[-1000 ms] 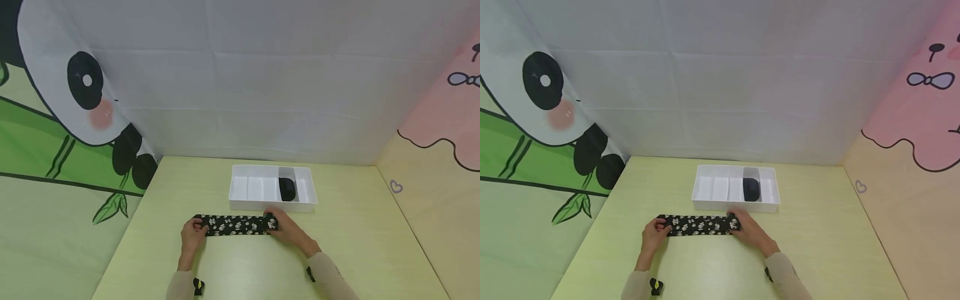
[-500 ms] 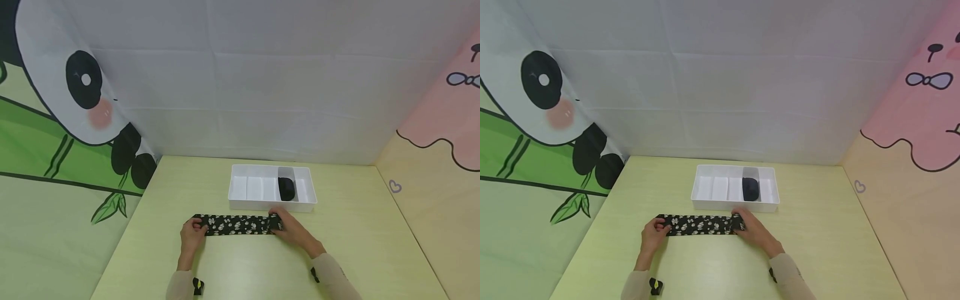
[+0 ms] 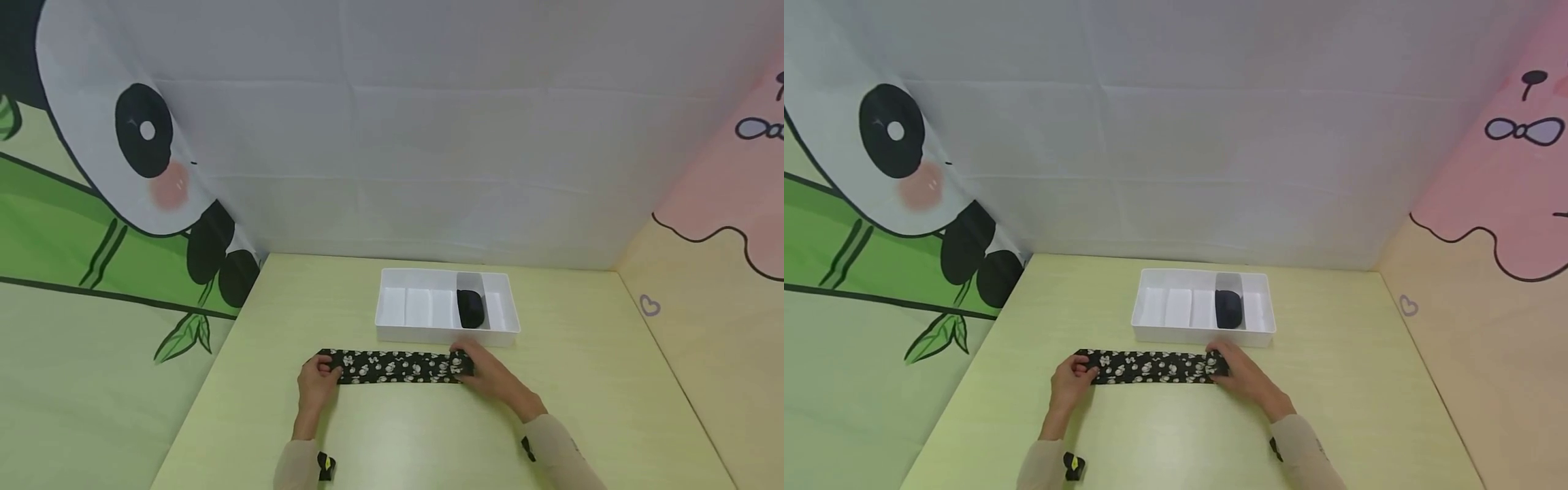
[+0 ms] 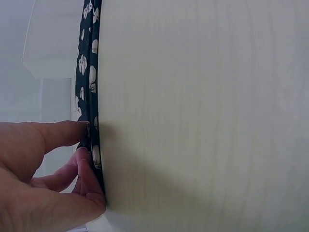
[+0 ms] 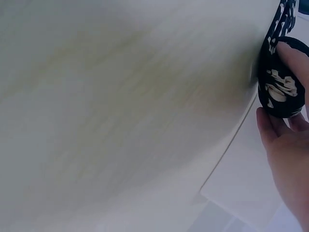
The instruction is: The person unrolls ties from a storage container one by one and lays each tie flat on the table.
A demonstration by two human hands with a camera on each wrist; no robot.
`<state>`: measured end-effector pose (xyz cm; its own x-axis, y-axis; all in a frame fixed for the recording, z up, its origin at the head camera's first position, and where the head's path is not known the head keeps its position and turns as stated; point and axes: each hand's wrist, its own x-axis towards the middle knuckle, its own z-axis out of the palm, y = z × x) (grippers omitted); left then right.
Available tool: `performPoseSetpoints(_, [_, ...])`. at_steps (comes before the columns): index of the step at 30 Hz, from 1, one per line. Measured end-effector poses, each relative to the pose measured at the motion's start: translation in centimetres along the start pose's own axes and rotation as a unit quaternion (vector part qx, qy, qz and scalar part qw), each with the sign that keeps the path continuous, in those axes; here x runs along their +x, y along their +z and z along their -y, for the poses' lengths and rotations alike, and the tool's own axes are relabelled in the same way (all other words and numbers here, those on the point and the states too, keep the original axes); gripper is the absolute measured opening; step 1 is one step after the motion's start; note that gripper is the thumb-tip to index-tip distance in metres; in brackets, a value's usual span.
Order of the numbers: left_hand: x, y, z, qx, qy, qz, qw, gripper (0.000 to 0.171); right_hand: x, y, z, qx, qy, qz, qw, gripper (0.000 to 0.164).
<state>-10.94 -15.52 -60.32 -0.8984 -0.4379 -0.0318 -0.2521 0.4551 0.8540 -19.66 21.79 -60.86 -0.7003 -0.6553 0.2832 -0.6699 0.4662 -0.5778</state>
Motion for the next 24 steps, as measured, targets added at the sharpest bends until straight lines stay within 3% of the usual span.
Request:
performPoseSetpoints(12, [0.0, 0.1, 0.0, 0.007, 0.002, -0.005, 1.0, 0.026, -0.9, -1.4, -0.3, -0.021, -0.021, -0.008, 1.0, 0.057])
performPoseSetpoints(20, [-0.1, 0.2, 0.2, 0.009, -0.005, -0.006, 0.9999, 0.025, -1.6, -2.5, -0.5, -0.021, 0.006, 0.014, 1.0, 0.054])
performPoseSetpoints(24, [-0.3, 0.2, 0.3, 0.006, -0.007, -0.005, 0.9999, 0.026, -2.1, -2.7, -1.1, -0.032, -0.014, 0.004, 0.999, 0.056])
